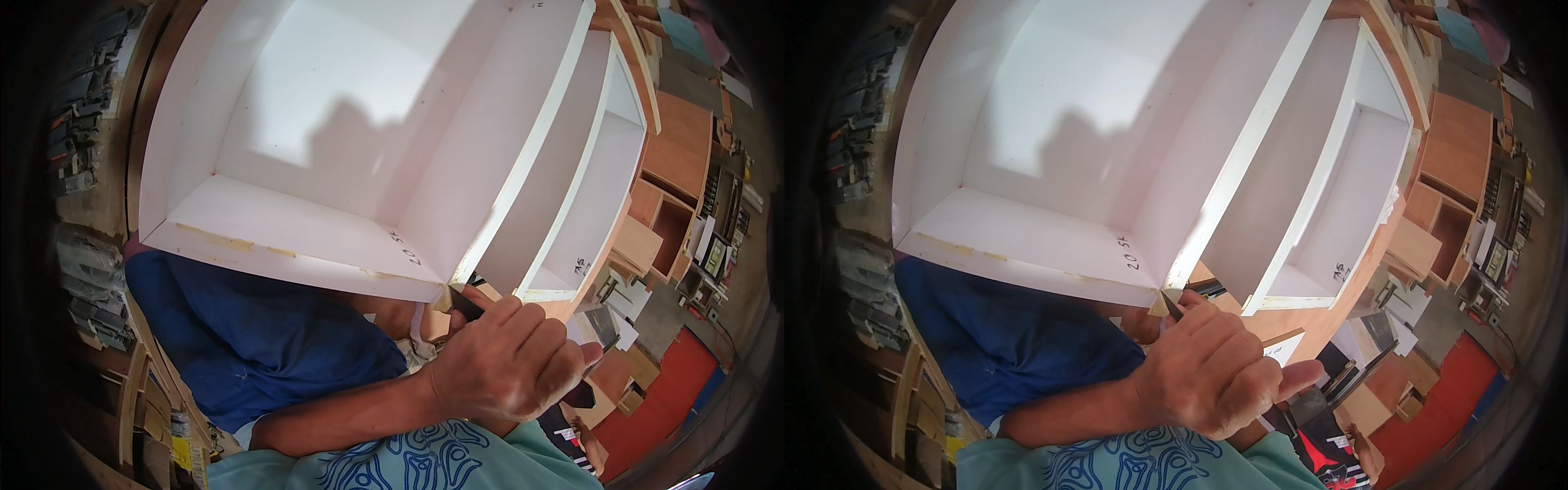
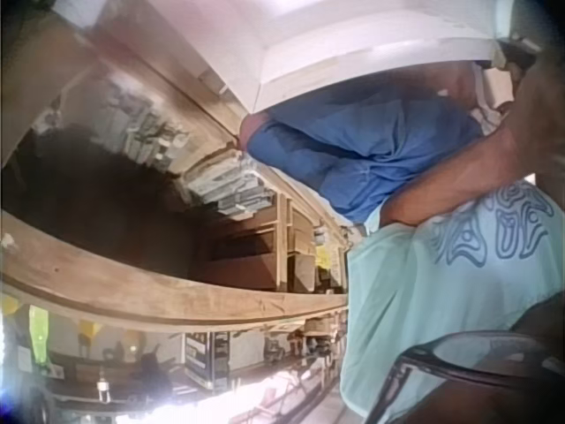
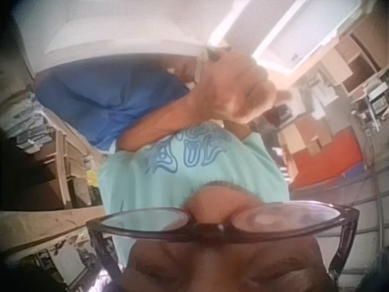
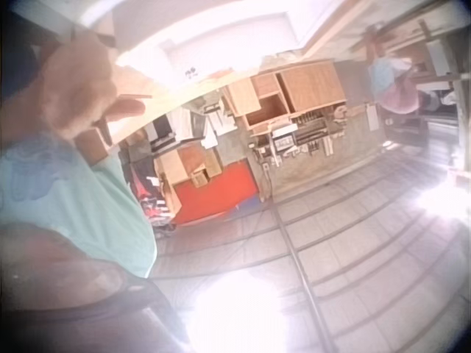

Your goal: The person is assembling two white wooden boxes on the floor. They use a hammer to drive nails into the box edges and a red sanding block to smooth the surfaces. The person repeatedly hammers nails and sands the boxes throughout the clip.

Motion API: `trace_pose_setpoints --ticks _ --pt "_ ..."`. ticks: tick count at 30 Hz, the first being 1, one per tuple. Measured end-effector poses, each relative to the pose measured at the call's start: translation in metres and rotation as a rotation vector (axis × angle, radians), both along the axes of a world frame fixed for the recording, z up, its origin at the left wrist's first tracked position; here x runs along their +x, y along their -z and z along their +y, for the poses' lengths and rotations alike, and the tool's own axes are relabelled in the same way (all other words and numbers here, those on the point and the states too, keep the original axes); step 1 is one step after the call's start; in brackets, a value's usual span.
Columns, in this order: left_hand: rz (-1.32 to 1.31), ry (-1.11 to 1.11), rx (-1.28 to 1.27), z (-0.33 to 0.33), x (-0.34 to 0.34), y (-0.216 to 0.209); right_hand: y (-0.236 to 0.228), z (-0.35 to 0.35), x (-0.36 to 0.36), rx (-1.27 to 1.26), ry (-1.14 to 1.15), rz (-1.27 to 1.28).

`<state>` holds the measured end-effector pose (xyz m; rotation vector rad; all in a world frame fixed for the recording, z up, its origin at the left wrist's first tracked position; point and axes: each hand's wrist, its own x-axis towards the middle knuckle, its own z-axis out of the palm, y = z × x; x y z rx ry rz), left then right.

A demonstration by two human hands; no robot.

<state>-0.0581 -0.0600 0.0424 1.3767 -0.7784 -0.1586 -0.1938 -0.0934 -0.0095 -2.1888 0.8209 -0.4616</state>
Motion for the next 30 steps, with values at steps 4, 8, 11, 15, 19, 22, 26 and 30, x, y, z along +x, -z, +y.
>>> trace_pose_setpoints --ticks 4,8,11,15,19,22,26,30 --pt "0.011 -0.025 -0.003 -0.0006 -0.0002 -0.0017 -0.0025 0.0011 0.0003 0.0 -0.006 -0.001" --pt "0.0 -0.015 0.012 0.0007 0.0002 -0.0015 -0.0023 0.0012 0.0002 -0.004 -0.007 -0.003" --pt "-0.005 -0.025 0.014 0.0003 -0.0002 -0.0004 -0.0022 0.001 0.0012 -0.004 -0.007 -0.004" --pt "-0.004 0.039 0.023 0.0045 -0.0018 0.0001 -0.0018 -0.0007 0.0044 0.0 -0.009 0.0" --pt "-0.003 0.056 0.014 0.0055 -0.0014 0.0005 -0.0014 -0.0024 0.0068 -0.001 -0.015 0.0" --pt "-0.012 0.044 0.015 0.0044 -0.0002 0.0003 -0.001 -0.0035 0.0087 -0.002 -0.019 0.001" --pt "-0.031 0.012 0.034 0.0021 -0.0023 -0.0001 -0.0016 -0.0047 0.009 0.0 -0.026 -0.007" --pt "-0.052 0.054 0.067 0.004 0.0055 0.0015 -0.0015 -0.0033 0.0093 -0.011 -0.025 -0.012"
